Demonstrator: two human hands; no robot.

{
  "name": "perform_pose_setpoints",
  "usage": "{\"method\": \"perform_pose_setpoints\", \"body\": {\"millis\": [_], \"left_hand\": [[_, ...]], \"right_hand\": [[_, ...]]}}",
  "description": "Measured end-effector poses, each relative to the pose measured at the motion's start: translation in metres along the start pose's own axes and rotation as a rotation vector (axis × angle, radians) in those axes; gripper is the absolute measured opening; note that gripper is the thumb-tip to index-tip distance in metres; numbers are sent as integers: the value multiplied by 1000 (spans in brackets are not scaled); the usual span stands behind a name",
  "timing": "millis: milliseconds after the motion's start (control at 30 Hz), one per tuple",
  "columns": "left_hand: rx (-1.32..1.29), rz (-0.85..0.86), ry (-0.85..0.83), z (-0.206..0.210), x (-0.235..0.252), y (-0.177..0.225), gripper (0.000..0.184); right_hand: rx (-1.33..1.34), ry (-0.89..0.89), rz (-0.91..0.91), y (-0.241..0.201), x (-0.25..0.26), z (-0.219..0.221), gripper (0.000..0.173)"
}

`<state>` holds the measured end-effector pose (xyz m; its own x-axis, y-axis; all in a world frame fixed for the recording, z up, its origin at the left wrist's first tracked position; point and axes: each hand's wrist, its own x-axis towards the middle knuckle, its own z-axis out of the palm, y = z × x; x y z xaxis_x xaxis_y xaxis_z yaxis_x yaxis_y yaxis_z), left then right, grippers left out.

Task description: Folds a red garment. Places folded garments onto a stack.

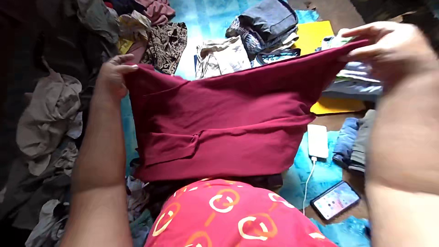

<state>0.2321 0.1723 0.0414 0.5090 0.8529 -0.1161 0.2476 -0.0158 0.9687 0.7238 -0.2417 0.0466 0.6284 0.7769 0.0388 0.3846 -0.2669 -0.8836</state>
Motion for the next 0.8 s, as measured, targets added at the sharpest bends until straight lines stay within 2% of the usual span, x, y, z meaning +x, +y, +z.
{"method": "perform_pose_setpoints", "body": {"millis": [100,167,200,267,333,400,467,533,600,700,733,800], "left_hand": [[21,302,-51,-31,-69,13,44],[22,406,-103,-46,-126,6,38],[10,402,-124,-50,-153,-5,35],[26,274,-139,-50,-202,-38,27],[59,86,-142,-42,-234,-79,20],[45,-45,-152,-33,-248,-107,21],[-10,-85,-113,-27,-251,-119,22],[-32,-66,-67,-24,-246,-118,25],[-18,-47,-56,-24,-237,-110,25],[11,-40,-72,-25,-229,-97,20],[28,-32,-80,-27,-229,-95,19],[35,-18,-82,-34,-234,-92,19]], "right_hand": [[-91,-4,-266,34,-57,-33,31],[-108,-14,-313,58,-114,-36,20],[-119,-10,-302,61,-140,-29,16],[-188,17,-162,63,-183,-5,14],[-294,11,28,60,-205,20,22],[-383,24,105,48,-208,43,35],[-428,140,29,15,-203,74,41],[-324,171,-190,-25,-196,119,34],[-149,-69,-402,-63,-189,174,24],[-119,-623,-457,-103,-180,255,28],[-151,-732,-455,-109,-178,276,31],[-212,-831,-472,-114,-174,302,34]]}}
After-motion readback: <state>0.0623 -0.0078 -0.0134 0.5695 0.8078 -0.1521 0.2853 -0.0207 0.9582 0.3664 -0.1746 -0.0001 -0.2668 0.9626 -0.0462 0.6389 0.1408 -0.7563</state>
